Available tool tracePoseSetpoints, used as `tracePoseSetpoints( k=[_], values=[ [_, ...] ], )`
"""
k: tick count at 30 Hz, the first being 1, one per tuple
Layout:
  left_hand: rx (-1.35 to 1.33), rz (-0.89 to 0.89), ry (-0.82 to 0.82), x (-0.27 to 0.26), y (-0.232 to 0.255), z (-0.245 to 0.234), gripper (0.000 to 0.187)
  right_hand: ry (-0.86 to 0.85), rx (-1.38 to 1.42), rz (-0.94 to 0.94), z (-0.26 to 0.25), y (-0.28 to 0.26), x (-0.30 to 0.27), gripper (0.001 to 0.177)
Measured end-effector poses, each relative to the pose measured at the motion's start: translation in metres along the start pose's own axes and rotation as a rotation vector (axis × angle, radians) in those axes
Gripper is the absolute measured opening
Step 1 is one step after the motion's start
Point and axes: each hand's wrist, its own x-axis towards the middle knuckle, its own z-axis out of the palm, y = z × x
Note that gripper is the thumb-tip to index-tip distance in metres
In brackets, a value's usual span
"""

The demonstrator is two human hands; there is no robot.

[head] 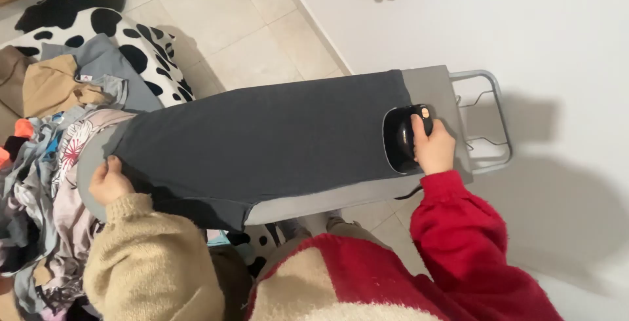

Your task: Ironing and folding a black shirt and a white shirt on an ironing board.

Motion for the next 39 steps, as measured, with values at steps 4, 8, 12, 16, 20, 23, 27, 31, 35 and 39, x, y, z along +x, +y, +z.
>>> tracePoseSetpoints(
  k=[4,8,12,16,20,23,27,31,35,39],
  values=[
    [0.018,-0.032,0.038,-0.008,0.011,0.0,0.027,-0.093,0.173,0.056,-0.002,0.006,0.004,0.041],
    [0.434,0.008,0.039,-0.049,0.065,-0.014,0.039,-0.298,0.236,0.087,0.002,-0.001,0.0,0.041],
    [0.615,-0.061,-0.005,-0.094,0.097,-0.031,0.049,-0.556,0.051,0.027,0.013,-0.045,-0.025,0.029],
    [0.675,0.07,0.035,-0.106,0.077,-0.036,0.035,-0.825,-0.078,-0.224,0.045,-0.066,-0.035,0.032],
    [0.584,0.208,0.106,-0.098,0.064,-0.033,0.023,-1.081,-0.245,-0.661,0.081,-0.112,-0.067,0.033],
    [0.559,0.259,0.111,-0.099,0.07,-0.032,0.022,-1.19,-0.254,-0.733,0.106,-0.144,-0.097,0.034],
    [0.532,0.264,0.086,-0.105,0.082,-0.031,0.028,-1.149,-0.266,-0.825,0.146,-0.155,-0.129,0.041],
    [0.566,0.296,0.086,-0.105,0.081,-0.03,0.029,-0.912,-0.051,-0.76,0.171,-0.143,-0.157,0.041],
    [0.567,0.266,0.053,-0.106,0.083,-0.033,0.027,-0.57,-0.12,-0.627,0.168,-0.123,-0.143,0.045],
    [0.551,0.269,0.034,-0.108,0.087,-0.035,0.024,-0.36,-0.062,-0.401,0.137,-0.096,-0.092,0.041]
  ],
)
